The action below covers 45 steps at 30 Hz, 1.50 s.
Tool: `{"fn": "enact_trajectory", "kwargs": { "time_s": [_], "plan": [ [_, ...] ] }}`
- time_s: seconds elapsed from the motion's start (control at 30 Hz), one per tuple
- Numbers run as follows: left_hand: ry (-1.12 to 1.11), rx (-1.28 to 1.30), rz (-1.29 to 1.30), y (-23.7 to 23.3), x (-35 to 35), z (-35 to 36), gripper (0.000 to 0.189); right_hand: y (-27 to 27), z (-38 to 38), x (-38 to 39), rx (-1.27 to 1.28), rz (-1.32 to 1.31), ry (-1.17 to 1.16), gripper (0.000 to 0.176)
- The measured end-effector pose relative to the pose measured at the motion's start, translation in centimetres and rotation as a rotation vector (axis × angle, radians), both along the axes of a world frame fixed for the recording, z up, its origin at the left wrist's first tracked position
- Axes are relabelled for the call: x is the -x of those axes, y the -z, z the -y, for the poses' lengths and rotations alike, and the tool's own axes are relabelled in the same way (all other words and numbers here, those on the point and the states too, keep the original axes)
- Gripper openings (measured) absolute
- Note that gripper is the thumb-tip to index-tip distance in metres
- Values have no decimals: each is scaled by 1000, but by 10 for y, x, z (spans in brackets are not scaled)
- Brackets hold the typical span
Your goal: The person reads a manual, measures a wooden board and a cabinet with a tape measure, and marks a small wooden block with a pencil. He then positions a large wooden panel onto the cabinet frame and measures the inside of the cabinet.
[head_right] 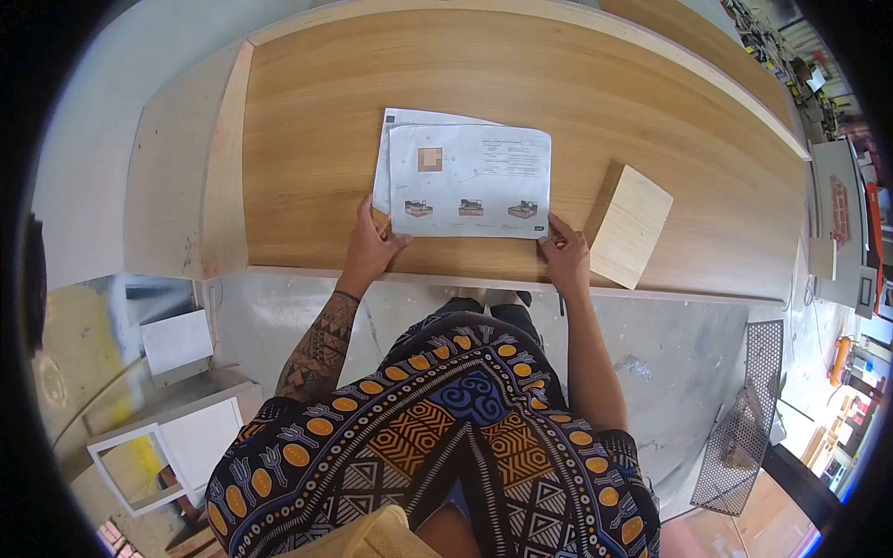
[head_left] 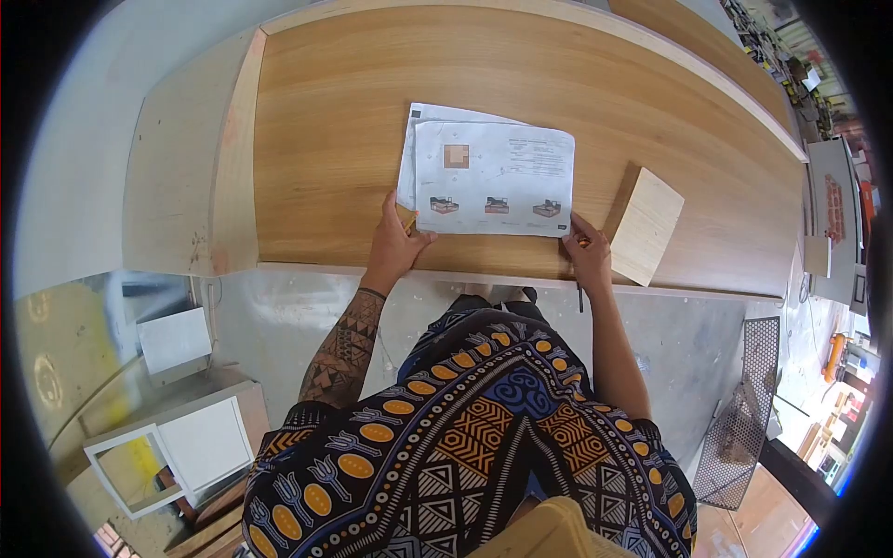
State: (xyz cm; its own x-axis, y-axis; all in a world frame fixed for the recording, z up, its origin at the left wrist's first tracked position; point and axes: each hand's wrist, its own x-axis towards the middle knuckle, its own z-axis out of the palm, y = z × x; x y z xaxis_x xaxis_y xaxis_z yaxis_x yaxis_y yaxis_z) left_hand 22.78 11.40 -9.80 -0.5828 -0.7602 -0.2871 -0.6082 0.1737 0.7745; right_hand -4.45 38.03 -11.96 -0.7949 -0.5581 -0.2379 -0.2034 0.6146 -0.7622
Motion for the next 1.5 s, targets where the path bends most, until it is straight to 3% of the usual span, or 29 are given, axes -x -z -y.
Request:
{"fn": "enact_trajectory", "kwargs": {
  "time_s": [0.4, 0.57, 1.0, 1.1, 1.27, 1.5],
  "plan": [
    [18, 134, -73, 9, -2, -1, 109, 3, -1, 3, 3, 5, -12, 50],
    [1, 4, -17, -6, 0, -2, 109, 4, -1, 4, 4, 18, -1, 50],
    [6, 64, -42, 5, -3, -1, 104, 1, 0, 3, -36, -2, -2, 51],
    [-14, -46, -64, 1, -3, -2, 102, 3, -1, 4, -32, 9, -5, 52],
    [2, 85, -95, 13, -5, -2, 99, 3, -1, 4, -25, 9, -9, 51],
    [-15, 8, -40, -4, -3, -3, 97, 4, -1, 5, -32, 28, 3, 53]
  ]
}}
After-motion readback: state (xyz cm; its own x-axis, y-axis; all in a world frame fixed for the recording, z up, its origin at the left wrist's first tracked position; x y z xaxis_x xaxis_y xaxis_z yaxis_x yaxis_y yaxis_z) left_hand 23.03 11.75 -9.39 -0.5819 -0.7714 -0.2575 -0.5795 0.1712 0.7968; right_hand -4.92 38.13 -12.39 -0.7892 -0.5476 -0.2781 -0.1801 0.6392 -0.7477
